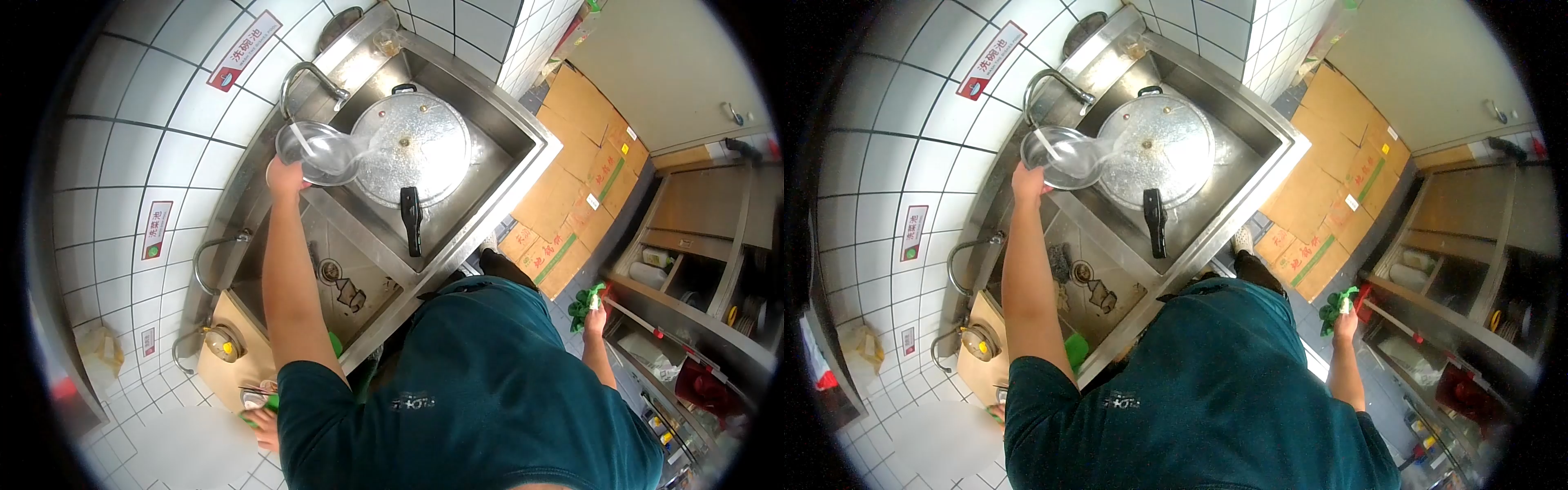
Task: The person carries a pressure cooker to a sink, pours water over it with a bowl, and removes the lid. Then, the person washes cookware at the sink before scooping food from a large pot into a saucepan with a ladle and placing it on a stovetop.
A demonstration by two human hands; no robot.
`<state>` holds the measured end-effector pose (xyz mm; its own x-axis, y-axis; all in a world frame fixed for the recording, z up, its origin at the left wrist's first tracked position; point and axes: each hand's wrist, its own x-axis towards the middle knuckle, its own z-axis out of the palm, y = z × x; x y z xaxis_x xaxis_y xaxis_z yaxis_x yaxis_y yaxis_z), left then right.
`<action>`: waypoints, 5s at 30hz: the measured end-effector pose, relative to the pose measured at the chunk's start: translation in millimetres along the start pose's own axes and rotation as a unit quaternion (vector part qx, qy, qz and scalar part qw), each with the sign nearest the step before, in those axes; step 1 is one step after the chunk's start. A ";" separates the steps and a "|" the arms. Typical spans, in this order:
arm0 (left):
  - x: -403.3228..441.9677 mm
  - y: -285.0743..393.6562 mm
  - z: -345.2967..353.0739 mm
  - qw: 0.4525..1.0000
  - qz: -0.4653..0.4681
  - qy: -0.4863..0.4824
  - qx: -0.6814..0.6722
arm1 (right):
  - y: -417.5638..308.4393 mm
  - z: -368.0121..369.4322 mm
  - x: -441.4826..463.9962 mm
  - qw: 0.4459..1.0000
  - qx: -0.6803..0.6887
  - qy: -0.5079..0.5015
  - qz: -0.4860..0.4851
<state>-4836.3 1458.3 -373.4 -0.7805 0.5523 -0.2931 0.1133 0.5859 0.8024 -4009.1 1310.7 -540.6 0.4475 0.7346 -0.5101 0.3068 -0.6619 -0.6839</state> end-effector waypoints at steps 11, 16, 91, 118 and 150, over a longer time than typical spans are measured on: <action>3.2 -2.2 -0.2 1.000 0.004 -0.005 0.002 | -7.1 -1.8 0.0 1.000 -0.018 0.009 -0.008; 3.5 -2.2 1.5 1.000 0.007 -0.001 0.003 | -14.7 -5.7 -0.2 0.998 -0.049 0.022 -0.013; 16.7 -10.0 6.0 0.997 0.030 0.029 0.067 | 2.9 -10.9 21.4 0.998 -0.061 0.012 -0.006; 25.4 -15.5 8.8 0.995 0.061 0.038 0.066 | -6.3 -8.2 16.5 0.999 -0.038 -0.001 -0.011; -168.8 -85.7 -14.7 0.897 0.040 0.303 0.318 | -81.7 22.8 85.9 0.988 -0.072 -0.102 -0.088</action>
<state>-4723.4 1306.2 -385.0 -0.9233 0.2966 0.2439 0.3616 0.8853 0.2924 -4014.9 1431.3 -540.5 0.2013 0.8456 -0.4944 0.4879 -0.5242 -0.6980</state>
